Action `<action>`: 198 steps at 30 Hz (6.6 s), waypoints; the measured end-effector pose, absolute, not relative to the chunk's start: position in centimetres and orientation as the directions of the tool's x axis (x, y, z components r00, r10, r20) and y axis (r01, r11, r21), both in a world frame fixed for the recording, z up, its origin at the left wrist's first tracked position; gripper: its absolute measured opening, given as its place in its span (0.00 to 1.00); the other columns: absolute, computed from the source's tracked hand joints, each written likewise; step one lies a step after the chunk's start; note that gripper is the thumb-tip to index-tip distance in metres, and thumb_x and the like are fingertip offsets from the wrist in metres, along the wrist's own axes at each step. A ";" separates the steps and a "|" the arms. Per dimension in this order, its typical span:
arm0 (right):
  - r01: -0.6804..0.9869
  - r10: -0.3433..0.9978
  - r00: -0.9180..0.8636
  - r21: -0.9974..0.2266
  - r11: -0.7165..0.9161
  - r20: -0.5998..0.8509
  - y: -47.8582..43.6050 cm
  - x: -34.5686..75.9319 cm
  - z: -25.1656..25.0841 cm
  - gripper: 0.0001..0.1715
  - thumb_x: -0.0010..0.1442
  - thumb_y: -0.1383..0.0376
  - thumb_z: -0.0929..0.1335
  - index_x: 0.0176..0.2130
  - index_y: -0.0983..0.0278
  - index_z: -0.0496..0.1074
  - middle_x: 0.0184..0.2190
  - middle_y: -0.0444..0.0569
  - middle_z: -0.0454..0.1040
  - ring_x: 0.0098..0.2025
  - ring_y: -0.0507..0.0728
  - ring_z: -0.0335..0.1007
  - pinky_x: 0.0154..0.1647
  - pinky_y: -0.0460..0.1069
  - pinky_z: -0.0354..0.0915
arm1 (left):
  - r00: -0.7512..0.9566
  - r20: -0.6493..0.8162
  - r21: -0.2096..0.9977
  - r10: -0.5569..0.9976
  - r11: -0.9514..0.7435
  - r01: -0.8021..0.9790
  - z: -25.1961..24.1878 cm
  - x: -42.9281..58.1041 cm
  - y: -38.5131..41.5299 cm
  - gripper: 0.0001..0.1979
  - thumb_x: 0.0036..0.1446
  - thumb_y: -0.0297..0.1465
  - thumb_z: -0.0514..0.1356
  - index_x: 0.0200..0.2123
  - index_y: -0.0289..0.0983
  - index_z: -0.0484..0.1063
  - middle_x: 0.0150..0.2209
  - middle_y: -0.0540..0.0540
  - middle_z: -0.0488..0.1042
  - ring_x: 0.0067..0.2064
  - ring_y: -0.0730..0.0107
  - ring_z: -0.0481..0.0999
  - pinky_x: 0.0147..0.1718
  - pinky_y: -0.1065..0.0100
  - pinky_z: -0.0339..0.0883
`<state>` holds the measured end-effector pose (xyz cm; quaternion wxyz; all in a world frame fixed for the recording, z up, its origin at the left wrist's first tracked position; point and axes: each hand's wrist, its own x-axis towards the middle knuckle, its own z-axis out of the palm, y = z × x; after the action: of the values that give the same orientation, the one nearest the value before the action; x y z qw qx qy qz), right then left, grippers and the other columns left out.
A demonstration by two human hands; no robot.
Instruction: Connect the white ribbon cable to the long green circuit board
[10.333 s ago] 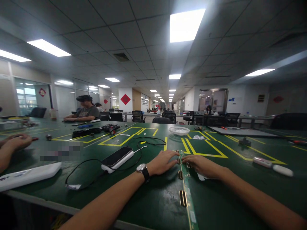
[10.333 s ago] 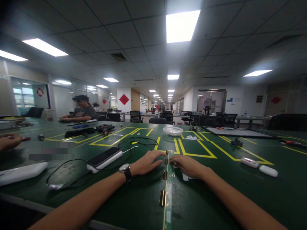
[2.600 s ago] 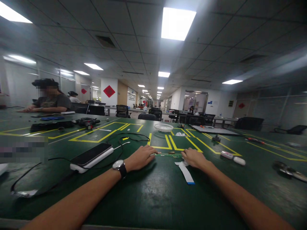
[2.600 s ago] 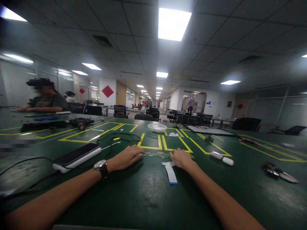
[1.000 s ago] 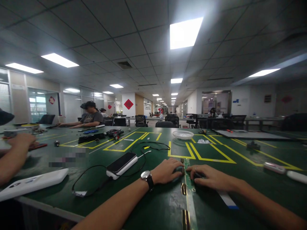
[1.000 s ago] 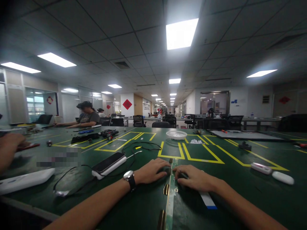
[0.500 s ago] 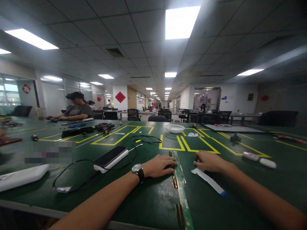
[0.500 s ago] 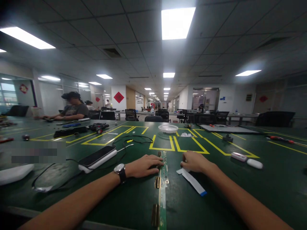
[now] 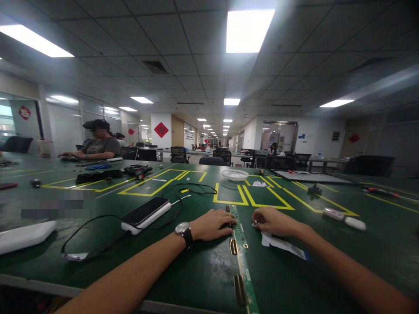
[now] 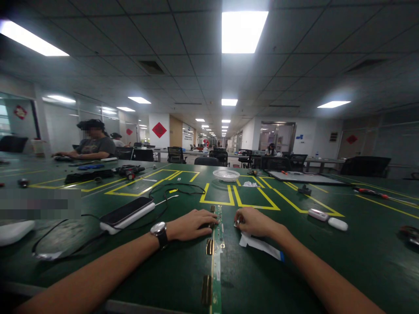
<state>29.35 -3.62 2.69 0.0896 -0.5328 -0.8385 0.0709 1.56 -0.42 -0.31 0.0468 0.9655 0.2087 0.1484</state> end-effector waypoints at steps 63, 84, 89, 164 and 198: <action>0.581 0.650 -0.716 -0.300 0.757 0.255 -4.6 25.2 1.7 0.17 0.67 0.63 0.62 0.53 0.58 0.72 0.55 0.49 0.70 0.58 0.58 0.64 0.62 0.54 0.57 | 0.696 0.498 0.314 0.517 -0.856 0.411 -1.0 1.5 0.8 0.14 0.68 0.32 0.50 0.52 0.39 0.69 0.56 0.45 0.71 0.58 0.64 0.68 0.59 0.64 0.59; 0.985 0.971 -0.172 0.048 0.167 0.167 0.0 32.8 -1.8 0.34 0.69 0.54 0.51 0.60 0.72 0.66 0.58 0.65 0.67 0.58 0.68 0.64 0.56 0.60 0.61 | 0.843 0.447 -0.373 0.299 -0.794 0.479 -1.1 0.8 0.9 0.11 0.67 0.31 0.53 0.52 0.40 0.68 0.49 0.45 0.72 0.50 0.63 0.69 0.46 0.63 0.58; 0.982 0.974 -0.188 -0.005 0.191 0.129 0.2 33.9 -2.0 0.36 0.69 0.50 0.53 0.64 0.70 0.62 0.64 0.63 0.61 0.63 0.69 0.58 0.61 0.61 0.56 | 0.868 0.430 -0.453 0.250 -0.771 0.447 -0.9 1.0 0.7 0.12 0.68 0.29 0.53 0.52 0.40 0.68 0.47 0.44 0.73 0.48 0.64 0.70 0.44 0.64 0.58; 0.828 0.868 -0.492 -0.270 0.492 0.070 -1.7 32.8 2.3 0.14 0.58 0.57 0.66 0.39 0.63 0.75 0.37 0.51 0.77 0.39 0.59 0.71 0.40 0.50 0.65 | 0.918 0.330 -0.324 0.221 -0.887 0.330 -1.2 1.9 -0.7 0.21 0.69 0.27 0.49 0.63 0.42 0.60 0.61 0.43 0.67 0.57 0.63 0.69 0.48 0.63 0.62; 0.686 0.736 -0.619 -0.268 0.677 0.273 -3.0 27.9 0.7 0.10 0.57 0.68 0.67 0.41 0.63 0.74 0.36 0.46 0.77 0.37 0.55 0.71 0.39 0.47 0.65 | 0.901 0.227 0.065 0.370 -0.929 0.365 -0.9 1.7 -0.2 0.22 0.70 0.29 0.46 0.64 0.47 0.60 0.65 0.43 0.62 0.64 0.57 0.63 0.57 0.56 0.61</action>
<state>27.87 -2.98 0.71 0.1825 -0.3962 -0.8972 0.0686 1.71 -0.24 -0.91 0.0106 0.9748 0.1886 0.1183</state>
